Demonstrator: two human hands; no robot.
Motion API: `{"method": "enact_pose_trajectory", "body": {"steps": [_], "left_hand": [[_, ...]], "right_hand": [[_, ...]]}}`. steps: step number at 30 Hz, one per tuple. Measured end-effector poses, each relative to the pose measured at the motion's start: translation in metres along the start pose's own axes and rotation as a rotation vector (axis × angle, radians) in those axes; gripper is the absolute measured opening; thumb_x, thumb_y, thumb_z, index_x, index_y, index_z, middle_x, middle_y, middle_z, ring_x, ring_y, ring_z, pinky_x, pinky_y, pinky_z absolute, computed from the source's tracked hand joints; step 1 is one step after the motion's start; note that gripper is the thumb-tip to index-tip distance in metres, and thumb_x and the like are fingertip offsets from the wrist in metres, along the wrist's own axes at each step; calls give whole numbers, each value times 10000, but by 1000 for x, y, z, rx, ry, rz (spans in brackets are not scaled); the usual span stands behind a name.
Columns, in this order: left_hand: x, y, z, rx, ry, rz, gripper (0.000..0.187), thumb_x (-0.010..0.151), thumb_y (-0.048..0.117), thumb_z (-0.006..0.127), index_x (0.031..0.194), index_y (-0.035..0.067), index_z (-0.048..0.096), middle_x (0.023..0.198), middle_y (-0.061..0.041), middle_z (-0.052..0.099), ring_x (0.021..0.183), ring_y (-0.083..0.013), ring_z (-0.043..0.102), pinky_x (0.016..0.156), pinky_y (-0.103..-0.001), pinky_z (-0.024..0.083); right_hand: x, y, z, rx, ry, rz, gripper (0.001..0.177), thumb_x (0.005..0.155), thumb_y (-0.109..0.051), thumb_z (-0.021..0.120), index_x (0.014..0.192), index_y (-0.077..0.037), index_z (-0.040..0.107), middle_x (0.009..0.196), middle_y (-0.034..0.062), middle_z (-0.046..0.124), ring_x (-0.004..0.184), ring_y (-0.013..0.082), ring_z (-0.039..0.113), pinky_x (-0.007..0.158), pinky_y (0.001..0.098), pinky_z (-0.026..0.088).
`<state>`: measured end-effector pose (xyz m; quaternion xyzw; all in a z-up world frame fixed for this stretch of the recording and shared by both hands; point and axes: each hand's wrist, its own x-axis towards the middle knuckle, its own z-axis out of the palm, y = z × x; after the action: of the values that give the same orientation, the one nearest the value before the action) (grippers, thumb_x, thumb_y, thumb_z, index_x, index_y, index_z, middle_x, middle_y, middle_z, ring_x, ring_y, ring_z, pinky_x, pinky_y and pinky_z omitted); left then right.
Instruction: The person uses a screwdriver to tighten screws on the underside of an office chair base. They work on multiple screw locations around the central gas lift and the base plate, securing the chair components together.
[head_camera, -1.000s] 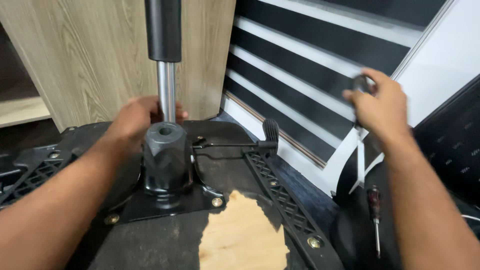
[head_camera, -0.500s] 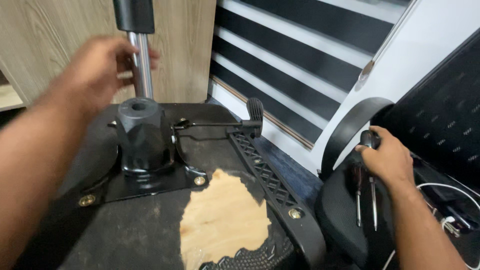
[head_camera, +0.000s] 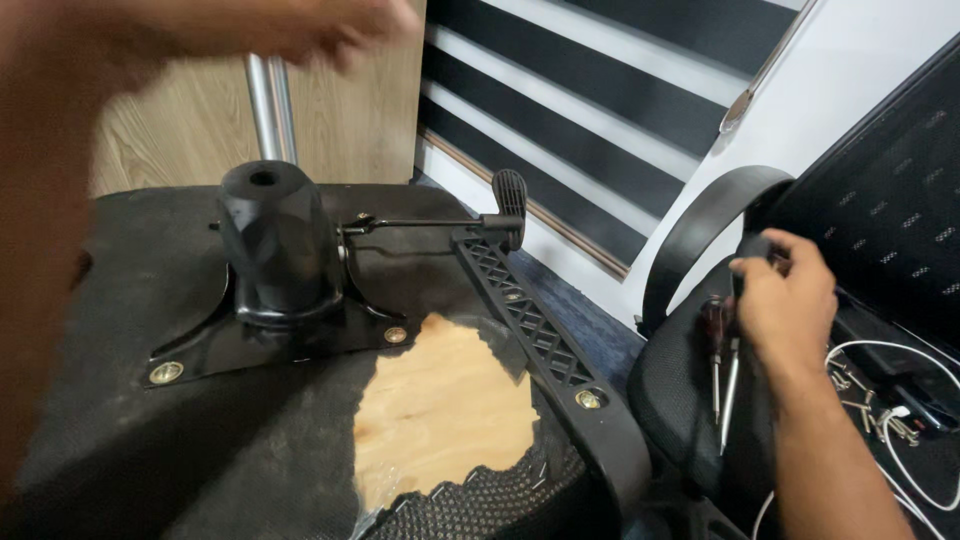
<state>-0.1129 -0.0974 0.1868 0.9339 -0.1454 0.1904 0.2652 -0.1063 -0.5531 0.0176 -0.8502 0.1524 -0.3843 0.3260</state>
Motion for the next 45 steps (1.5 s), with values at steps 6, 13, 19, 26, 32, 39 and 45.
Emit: {"method": "enact_pose_trajectory", "body": {"steps": [6, 13, 19, 26, 32, 39, 45], "left_hand": [[-30, 48, 76, -198, -505, 325, 373, 766, 437, 771, 1070, 221, 760, 1099, 6, 788, 1048, -144, 735, 885, -342, 560], [-60, 41, 157, -572, -686, 666, 418, 820, 313, 778, 1181, 103, 755, 1235, -57, 771, 1200, -209, 713, 1039, -340, 528], [-65, 32, 177, -808, -670, 655, 284, 850, 167, 786, 1111, 52, 787, 1148, -79, 792, 1176, -195, 702, 1056, -324, 512], [-68, 37, 188, -894, -665, 567, 182, 856, 116, 761, 1013, 29, 791, 1041, -61, 792, 998, -159, 744, 950, -281, 576], [-70, 40, 186, -919, -671, 544, 162, 852, 118, 773, 981, 20, 785, 1049, -67, 774, 1018, -164, 728, 954, -285, 562], [-70, 42, 182, -836, -663, 589, 166, 868, 175, 758, 979, 53, 777, 1049, -47, 775, 1007, -148, 728, 931, -280, 563], [-70, 44, 181, -771, -629, 632, 167, 865, 160, 745, 990, 50, 758, 1019, -54, 760, 994, -175, 731, 911, -303, 562]], "right_hand": [[-9, -73, -17, 749, -126, 22, 402, 1017, -103, 429, 1401, -14, 511, 990, 122, 659, 603, 138, 583, 459, 282, 484], [-40, -156, -32, 1211, -358, -316, 370, 1100, -146, 356, 1444, -55, 453, 1004, 109, 554, 697, 169, 551, 572, 306, 492], [-54, -183, -25, 1293, -592, -538, 321, 1128, -216, 380, 1420, -88, 416, 948, 120, 532, 568, 164, 480, 469, 284, 373], [-59, -175, -27, 1335, -723, -501, 311, 1155, -342, 360, 1269, -68, 455, 831, 150, 493, 452, 139, 407, 418, 269, 328], [-49, -178, -33, 1424, -814, -476, 405, 1164, -422, 310, 1199, -52, 471, 746, 187, 517, 396, 161, 437, 397, 294, 360], [-50, -187, -38, 1551, -874, -284, 426, 1118, -395, 262, 1227, -30, 452, 666, 218, 510, 334, 183, 445, 337, 303, 355], [-52, -190, -37, 1601, -882, -249, 412, 1111, -389, 246, 1223, -35, 423, 662, 236, 519, 323, 190, 458, 330, 297, 366]]}}
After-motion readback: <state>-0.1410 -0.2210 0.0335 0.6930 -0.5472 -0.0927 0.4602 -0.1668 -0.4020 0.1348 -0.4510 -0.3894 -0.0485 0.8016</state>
